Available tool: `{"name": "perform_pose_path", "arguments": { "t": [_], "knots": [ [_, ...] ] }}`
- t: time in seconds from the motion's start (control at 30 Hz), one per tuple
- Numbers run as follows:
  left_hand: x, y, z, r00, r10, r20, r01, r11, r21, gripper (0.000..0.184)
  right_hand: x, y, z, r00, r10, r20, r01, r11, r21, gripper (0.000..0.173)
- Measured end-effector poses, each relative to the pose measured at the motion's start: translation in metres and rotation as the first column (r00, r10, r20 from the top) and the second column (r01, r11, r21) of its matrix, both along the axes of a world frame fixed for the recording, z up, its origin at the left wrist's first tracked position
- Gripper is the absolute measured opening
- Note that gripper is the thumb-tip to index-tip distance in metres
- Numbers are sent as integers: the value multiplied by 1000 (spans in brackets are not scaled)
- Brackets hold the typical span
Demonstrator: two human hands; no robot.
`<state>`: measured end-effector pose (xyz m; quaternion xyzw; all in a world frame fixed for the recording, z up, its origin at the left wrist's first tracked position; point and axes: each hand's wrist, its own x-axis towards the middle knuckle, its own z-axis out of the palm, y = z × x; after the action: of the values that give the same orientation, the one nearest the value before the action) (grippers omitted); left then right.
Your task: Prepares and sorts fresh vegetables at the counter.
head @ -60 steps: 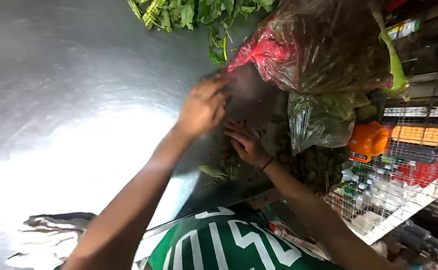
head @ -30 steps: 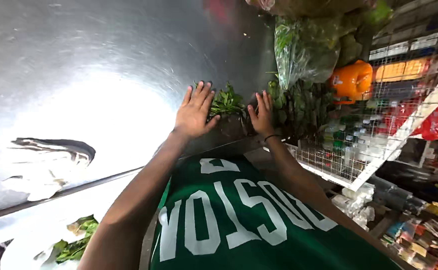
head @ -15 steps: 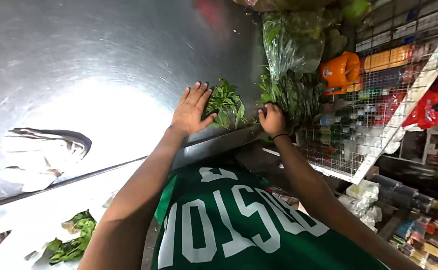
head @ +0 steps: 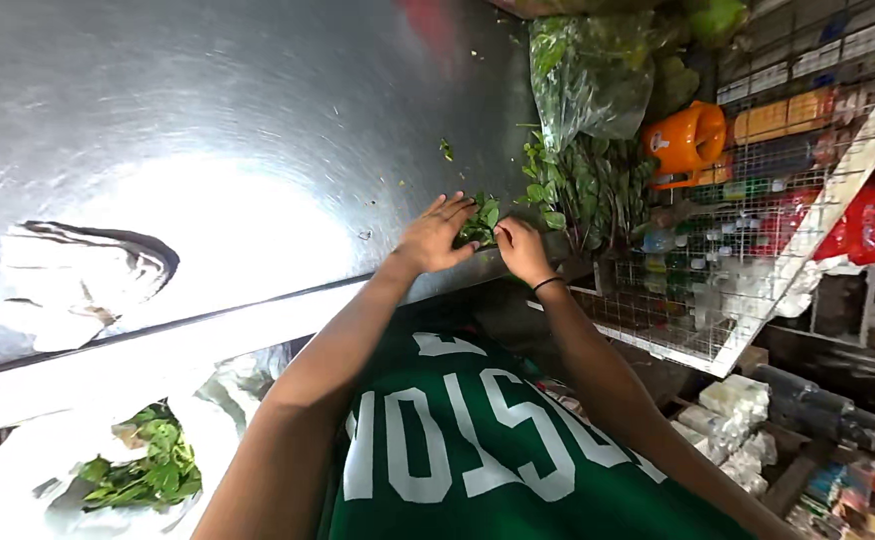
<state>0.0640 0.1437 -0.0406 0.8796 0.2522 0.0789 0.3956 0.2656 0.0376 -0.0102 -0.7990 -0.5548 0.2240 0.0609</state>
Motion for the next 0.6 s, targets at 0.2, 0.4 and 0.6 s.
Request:
{"name": "perform_pose_path", "arguments": {
  "t": [0.2,0.4,0.6],
  "knots": [
    [-34,-3,-21,998,63,7,-63,997,43,106,35,-8,12,978,-34,-206,27,999,-35,49],
    [-43,-20,-32,995,38,-95,-26,992,120,103,32,-23,3,980,181,-81,-186,981,-58,63],
    [-43,-19,-35,995,51,-89,-40,992,120,98,21,-17,2,970,99,224,-64,985,-161,69]
  ]
}}
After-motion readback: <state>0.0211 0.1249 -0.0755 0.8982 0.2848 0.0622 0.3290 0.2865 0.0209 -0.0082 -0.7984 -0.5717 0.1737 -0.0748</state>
